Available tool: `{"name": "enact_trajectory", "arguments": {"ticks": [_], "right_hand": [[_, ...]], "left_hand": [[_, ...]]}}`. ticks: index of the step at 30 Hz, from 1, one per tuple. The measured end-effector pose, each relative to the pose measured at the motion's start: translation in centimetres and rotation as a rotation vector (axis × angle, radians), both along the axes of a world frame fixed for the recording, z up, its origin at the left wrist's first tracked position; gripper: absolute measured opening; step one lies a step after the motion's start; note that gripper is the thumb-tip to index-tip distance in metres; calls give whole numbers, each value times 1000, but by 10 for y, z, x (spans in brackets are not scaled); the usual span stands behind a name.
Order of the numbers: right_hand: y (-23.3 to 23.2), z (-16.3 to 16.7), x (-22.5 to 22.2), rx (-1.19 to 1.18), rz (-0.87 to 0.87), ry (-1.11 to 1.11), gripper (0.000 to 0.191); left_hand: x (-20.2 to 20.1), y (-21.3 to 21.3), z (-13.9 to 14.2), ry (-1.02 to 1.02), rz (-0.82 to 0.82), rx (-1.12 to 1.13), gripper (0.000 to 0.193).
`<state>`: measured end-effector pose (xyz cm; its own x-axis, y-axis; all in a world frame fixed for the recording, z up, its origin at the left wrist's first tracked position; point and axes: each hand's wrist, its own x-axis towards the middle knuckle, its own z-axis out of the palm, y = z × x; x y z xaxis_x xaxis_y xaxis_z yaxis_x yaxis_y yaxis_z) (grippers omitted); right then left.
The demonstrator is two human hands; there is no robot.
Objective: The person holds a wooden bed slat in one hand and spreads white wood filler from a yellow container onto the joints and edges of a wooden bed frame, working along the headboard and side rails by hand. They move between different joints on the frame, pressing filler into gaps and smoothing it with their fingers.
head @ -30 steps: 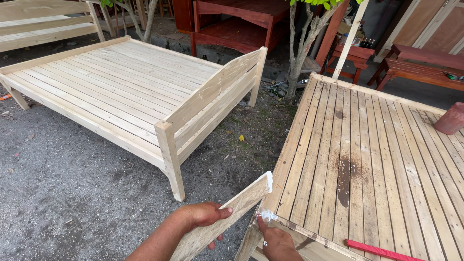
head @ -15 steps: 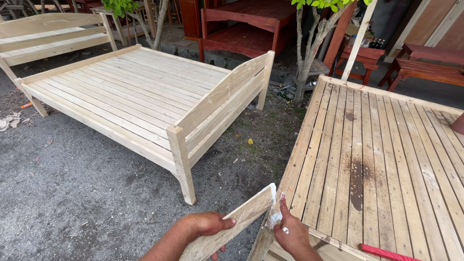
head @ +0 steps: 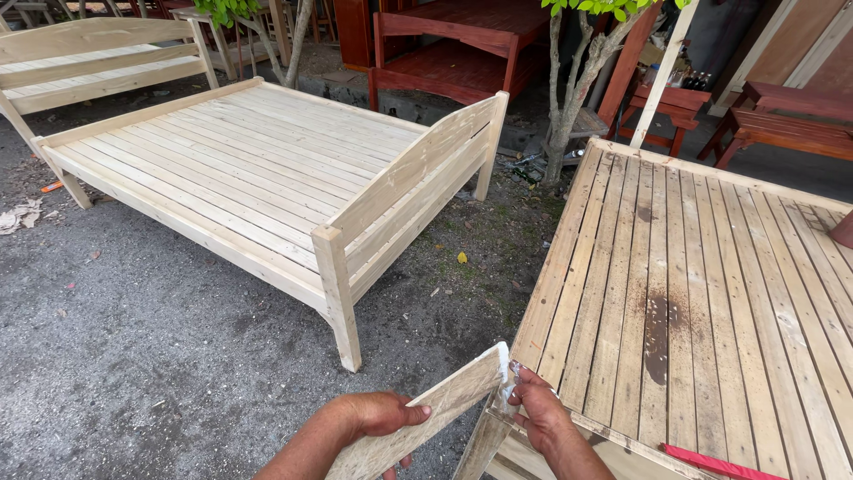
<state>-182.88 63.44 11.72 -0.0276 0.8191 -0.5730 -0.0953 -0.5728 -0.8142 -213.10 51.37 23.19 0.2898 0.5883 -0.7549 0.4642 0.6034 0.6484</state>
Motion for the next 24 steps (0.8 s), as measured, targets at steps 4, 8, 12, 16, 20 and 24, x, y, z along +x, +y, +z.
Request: {"name": "enact_trajectory", "arguments": {"ticks": [4,8,12,16,20,24], "right_hand": [[-6,5,1,23,-13,106,56],[-12,11,7,26,-45,164,56],[-16,6,21,15,-71,221,59],[-25,-14,34,60,21,-95,45],[-34,-31,37,12,125,-300,52],[-36,-35,37,70,193,-365,57]], "left_hand": [[3,-3,-4,-4,-38,0,61],[3,-2,-4,-56,9,-46,61],[2,-3,-1,14,21,-60,63],[-2,-6,1,30,21,-29,65],[-5,-7,0,18,48,-47,64],[-3,-9,-1,16,64,-42,64]]}}
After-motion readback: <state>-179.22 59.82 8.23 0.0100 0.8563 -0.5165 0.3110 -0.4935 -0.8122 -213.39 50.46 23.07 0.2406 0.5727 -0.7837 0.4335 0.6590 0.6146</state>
